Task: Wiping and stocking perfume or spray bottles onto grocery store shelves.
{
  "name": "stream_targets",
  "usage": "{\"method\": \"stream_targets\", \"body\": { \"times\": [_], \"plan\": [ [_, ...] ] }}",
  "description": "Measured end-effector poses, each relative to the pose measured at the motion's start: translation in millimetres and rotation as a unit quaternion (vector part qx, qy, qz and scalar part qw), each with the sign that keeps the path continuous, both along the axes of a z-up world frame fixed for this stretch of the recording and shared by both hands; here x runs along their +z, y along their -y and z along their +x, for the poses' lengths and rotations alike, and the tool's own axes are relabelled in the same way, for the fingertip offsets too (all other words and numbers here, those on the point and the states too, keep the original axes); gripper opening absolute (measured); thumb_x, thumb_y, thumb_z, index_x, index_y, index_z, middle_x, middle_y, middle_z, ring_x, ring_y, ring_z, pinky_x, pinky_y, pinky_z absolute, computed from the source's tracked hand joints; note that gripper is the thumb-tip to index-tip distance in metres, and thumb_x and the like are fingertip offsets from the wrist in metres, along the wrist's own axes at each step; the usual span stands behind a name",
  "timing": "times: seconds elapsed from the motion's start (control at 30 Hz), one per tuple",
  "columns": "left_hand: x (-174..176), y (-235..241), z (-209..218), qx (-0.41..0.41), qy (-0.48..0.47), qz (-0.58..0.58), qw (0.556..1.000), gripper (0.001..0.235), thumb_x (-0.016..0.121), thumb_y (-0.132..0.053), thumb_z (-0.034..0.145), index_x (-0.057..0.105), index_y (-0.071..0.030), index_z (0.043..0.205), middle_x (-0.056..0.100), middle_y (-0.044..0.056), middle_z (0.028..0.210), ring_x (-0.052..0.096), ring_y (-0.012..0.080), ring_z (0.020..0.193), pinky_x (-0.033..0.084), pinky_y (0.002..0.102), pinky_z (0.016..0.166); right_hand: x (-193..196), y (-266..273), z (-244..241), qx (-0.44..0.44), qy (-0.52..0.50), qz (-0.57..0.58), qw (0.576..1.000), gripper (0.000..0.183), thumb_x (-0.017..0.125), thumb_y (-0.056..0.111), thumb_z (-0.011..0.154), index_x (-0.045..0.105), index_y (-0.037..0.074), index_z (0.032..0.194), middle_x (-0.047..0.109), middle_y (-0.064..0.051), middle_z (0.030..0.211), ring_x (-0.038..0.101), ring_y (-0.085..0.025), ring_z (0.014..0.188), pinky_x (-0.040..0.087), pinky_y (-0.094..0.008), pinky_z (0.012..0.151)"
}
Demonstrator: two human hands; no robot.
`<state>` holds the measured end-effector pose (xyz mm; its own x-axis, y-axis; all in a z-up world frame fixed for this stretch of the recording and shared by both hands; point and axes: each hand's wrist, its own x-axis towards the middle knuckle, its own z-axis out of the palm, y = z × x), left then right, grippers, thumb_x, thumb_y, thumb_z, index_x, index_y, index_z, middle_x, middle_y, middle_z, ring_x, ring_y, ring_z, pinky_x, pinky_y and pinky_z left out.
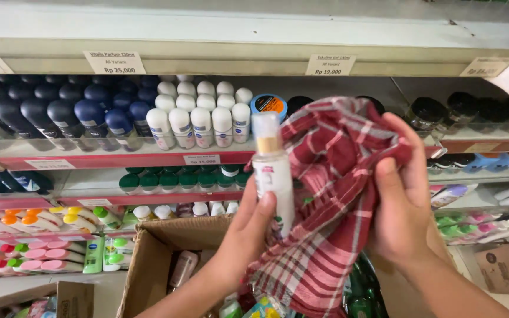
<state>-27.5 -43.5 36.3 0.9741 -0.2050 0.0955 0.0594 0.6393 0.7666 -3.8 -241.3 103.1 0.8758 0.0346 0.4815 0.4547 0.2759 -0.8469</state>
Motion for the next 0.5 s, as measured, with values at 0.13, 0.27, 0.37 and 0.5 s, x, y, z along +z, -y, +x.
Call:
{"method": "stream_targets", "body": {
  "times": [0.13, 0.27, 0.37, 0.5],
  "plan": [
    [-11, 10, -9, -0.018, 0.060, 0.168, 0.984, 0.049, 0.046, -0.035, 0.108, 0.032, -0.010, 0.148, 0.050, 0.007, 0.137, 0.051, 0.0124, 0.126, 0.042, 0.031, 0.109, 9, -6, -12, 0.084, 0.020, 0.002, 0.996, 0.081, 0.070, 0.029, 0.098, 0.026, 0.008, 0.163, 0.046, -0.008, 0.160, 0.053, -0.020, 0.143, 0.054, -0.030, 0.105],
    [-16, 14, -12, -0.106, 0.107, 0.176, 0.973, 0.050, 0.049, -0.030, 0.108, 0.039, -0.007, 0.151, 0.057, 0.008, 0.132, 0.052, 0.0126, 0.119, 0.044, 0.031, 0.106, -22, 4, -3, 0.087, 0.051, -0.138, 0.985, 0.107, 0.086, 0.022, 0.078, 0.020, 0.009, 0.160, 0.036, -0.006, 0.157, 0.047, -0.018, 0.139, 0.049, -0.034, 0.106],
    [-60, 4, -3, -0.129, 0.160, 0.231, 0.951, 0.050, 0.055, -0.029, 0.105, 0.046, -0.005, 0.149, 0.060, 0.008, 0.134, 0.056, 0.0141, 0.121, 0.046, 0.031, 0.106, -47, 24, 11, 0.063, -0.007, -0.134, 0.989, 0.097, 0.088, 0.011, 0.076, 0.030, 0.006, 0.154, 0.049, -0.009, 0.143, 0.056, -0.019, 0.126, 0.052, -0.038, 0.105],
    [-76, -2, -7, -0.157, 0.274, 0.323, 0.892, 0.048, 0.065, -0.023, 0.103, 0.055, -0.002, 0.145, 0.063, 0.012, 0.141, 0.062, 0.0198, 0.126, 0.050, 0.035, 0.107, -42, 24, 15, 0.014, -0.058, -0.066, 0.996, 0.056, 0.076, 0.004, 0.089, 0.054, 0.002, 0.140, 0.067, -0.008, 0.128, 0.064, -0.017, 0.115, 0.054, -0.039, 0.102]
  ]
}}
